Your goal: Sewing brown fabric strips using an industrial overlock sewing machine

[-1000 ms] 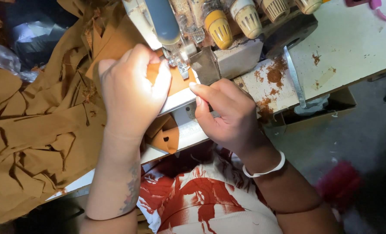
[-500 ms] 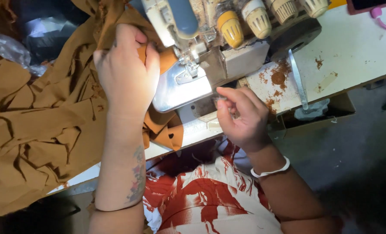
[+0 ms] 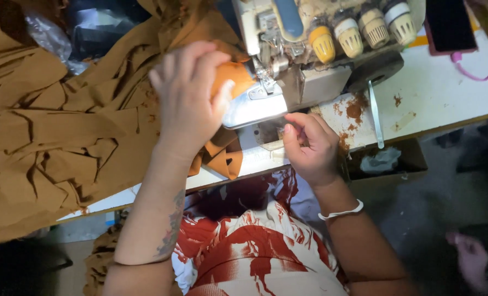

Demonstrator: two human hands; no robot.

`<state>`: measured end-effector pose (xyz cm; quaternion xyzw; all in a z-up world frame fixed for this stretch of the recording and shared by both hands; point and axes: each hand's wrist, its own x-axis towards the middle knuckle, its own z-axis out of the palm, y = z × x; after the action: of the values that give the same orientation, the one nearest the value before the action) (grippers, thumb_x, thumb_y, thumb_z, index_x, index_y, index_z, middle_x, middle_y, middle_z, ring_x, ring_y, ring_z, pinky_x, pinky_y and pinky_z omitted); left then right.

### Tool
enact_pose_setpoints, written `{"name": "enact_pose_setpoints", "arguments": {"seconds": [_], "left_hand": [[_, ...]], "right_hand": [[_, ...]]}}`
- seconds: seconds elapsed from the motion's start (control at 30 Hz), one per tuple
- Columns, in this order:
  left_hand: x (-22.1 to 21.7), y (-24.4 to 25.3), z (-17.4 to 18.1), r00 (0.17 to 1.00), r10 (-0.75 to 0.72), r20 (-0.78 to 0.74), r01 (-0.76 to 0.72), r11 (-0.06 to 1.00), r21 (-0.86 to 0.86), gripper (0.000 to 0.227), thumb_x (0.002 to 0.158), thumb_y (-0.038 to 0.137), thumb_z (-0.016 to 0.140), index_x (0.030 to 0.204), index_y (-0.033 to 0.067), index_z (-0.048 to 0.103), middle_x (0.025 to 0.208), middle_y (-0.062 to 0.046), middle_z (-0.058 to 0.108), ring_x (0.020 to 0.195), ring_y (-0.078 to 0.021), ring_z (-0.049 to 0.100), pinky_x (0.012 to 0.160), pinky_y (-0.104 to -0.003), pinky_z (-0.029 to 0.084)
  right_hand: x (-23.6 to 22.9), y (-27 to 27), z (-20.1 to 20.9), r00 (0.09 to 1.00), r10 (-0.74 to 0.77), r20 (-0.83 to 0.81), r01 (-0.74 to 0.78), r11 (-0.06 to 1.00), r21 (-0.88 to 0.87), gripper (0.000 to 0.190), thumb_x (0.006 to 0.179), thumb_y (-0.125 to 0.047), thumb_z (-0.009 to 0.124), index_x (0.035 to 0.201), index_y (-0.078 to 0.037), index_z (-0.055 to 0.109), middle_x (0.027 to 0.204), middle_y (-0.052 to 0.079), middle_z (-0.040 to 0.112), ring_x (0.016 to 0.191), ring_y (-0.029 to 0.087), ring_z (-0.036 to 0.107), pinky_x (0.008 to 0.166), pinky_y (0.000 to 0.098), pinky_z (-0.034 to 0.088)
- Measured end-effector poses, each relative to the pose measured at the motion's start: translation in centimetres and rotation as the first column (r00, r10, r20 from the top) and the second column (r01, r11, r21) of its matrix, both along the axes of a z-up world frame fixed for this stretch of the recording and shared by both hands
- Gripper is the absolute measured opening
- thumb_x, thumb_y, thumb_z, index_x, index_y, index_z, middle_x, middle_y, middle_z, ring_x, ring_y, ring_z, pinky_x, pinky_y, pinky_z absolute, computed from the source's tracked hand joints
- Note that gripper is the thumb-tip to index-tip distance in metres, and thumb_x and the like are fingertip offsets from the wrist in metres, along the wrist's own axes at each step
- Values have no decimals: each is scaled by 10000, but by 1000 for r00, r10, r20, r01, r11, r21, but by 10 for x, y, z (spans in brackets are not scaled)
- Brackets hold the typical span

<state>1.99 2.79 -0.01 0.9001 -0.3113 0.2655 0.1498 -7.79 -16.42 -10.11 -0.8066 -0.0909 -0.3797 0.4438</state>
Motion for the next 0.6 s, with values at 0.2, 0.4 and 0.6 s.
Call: {"name": "enact_pose_setpoints", "arguments": {"seconds": [0.2,0.4,0.6], "left_hand": [[-10,17,-2,969,-110,-221,119,993,25,391,838,235,587,1214,138,632,1348,-105,539,1217,-324,453,926,-518,245],[-44,51,-14,979,-172,-108,151,973,-176,394,896,312,659,1228,107,602,1341,-136,519,1246,-361,461,910,-538,256],[-70,159,-77,1000,0,11,4,917,-399,322,960,259,649,656,189,567,819,54,597,893,-257,594,861,-384,321]], "right_hand": [[6,0,-1,1000,29,8,-29,999,18,128,896,-7,603,985,24,689,717,88,567,558,160,511,511,256,431],[8,0,-5,999,48,18,-49,999,19,95,884,-4,630,950,13,696,623,73,524,504,182,509,490,278,438],[9,2,-7,1000,19,-8,-19,1000,-18,103,861,9,638,930,-17,710,610,72,535,493,190,508,477,284,429]]}}
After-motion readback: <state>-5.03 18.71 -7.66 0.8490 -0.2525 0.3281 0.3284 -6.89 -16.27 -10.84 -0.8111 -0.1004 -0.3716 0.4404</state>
